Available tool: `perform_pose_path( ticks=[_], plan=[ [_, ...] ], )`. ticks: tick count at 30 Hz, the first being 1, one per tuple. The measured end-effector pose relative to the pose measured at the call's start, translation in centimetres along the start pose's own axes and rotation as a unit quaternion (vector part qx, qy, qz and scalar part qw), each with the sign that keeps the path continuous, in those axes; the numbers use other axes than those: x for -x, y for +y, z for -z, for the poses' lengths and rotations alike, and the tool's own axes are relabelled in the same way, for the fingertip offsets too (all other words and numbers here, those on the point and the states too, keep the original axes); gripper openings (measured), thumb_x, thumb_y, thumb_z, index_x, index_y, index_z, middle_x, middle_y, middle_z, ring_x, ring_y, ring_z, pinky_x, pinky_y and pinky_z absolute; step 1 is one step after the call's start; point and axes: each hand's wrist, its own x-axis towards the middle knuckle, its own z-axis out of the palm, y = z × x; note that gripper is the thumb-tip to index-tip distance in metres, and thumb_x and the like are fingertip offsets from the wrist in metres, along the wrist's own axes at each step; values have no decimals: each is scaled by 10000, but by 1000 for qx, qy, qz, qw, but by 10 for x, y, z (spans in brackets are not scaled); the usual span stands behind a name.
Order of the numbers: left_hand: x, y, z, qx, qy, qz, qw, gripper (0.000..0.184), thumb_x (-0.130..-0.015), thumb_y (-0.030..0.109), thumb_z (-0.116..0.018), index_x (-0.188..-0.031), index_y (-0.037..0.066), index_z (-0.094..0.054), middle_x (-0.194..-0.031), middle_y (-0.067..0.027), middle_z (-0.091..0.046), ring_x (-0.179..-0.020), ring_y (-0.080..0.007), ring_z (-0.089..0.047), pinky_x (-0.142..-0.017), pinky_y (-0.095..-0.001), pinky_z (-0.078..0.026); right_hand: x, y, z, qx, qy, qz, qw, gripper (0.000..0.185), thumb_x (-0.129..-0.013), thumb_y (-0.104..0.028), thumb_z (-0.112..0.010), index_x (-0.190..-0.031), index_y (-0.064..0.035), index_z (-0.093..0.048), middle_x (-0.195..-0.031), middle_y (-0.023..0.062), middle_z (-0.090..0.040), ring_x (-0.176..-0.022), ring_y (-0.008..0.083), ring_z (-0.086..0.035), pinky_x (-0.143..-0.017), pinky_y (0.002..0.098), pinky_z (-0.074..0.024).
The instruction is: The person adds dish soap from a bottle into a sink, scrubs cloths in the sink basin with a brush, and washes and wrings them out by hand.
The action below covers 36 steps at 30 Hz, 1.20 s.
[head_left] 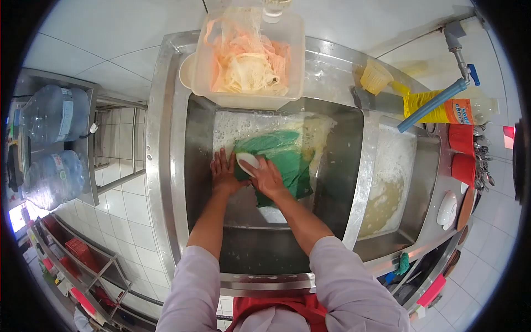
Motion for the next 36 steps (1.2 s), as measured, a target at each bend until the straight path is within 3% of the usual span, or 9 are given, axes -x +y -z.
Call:
perform_pose_path(
  ticks=[3,8,14,16,19,25,30,32,36],
  plan=[
    [-1,-1,-1,1,-5,4,1000,1252,-655,762,-629,-1526,181,58,-1556,-149,221,-1443,-321,182,-1159,-479,41,-7,-59,84,355,4,131,926,595,-789,-260,-675,-1335,-100,-502,-1305,204,-497,-1112,338,-529,-930,389,-456],
    [-6,-5,-11,-1,19,-5,1000,1252,-653,764,-629,-1525,198,70,-1555,-149,223,-1442,-323,182,-1159,-482,38,-11,-75,85,199,255,46,945,666,-720,-69,-656,-1357,-155,-481,-1198,212,-532,-1078,368,-543,-948,423,-450],
    [-7,-3,-5,-2,8,-1,1000,1254,-654,761,-632,-1523,197,75,-1553,-153,227,-1437,-325,198,-1157,-480,51,-3,-50,72,371,9,161,915,694,-736,-134,-676,-1388,-178,-440,-1282,176,-497,-1121,350,-515,-995,409,-413],
    [1,-8,-16,2,-9,0,1000,1253,-656,759,-633,-1523,196,75,-1552,-155,229,-1437,-326,200,-1156,-481,55,-68,127,92,308,128,114,936,696,-738,-129,-679,-1391,-187,-445,-1307,162,-480,-1104,326,-523,-954,398,-426],
    [-9,-6,-15,18,48,-17,999,1261,-648,762,-636,-1525,191,67,-1554,-162,219,-1439,-332,189,-1158,-485,43,-4,-71,78,178,203,30,962,701,-731,-126,-680,-1390,-187,-451,-1331,157,-456,-1078,315,-529,-915,403,-430],
    [-16,-8,-12,-19,6,-5,1000,1301,-636,772,-640,-1518,164,98,-1548,-178,223,-1436,-355,180,-1151,-523,18,-7,-58,60,346,-32,159,924,683,-723,-91,-665,-1376,-139,-471,-1233,221,-523,-1079,398,-519,-964,432,-413],
    [-8,-12,-24,21,36,-28,999,1281,-650,766,-634,-1521,157,81,-1547,-180,224,-1433,-359,189,-1148,-517,50,-48,6,92,-59,215,74,972,714,-728,-174,-683,-1395,-124,-431,-1293,202,-504,-1166,370,-495,-1028,428,-396],
    [-10,-10,-18,21,42,-32,998,1276,-653,763,-635,-1521,158,77,-1548,-181,219,-1434,-360,184,-1148,-520,48,-11,-58,40,342,76,142,926,731,-730,-198,-696,-1404,-132,-421,-1306,170,-504,-1189,353,-486,-1038,421,-395],
    [-11,-9,-13,10,22,-20,999,1266,-644,759,-643,-1526,176,55,-1553,-177,206,-1438,-351,180,-1152,-511,38,-11,-68,70,412,18,187,892,672,-754,-64,-635,-1393,-140,-438,-1258,161,-517,-1046,353,-550,-945,429,-456]
  ],
)
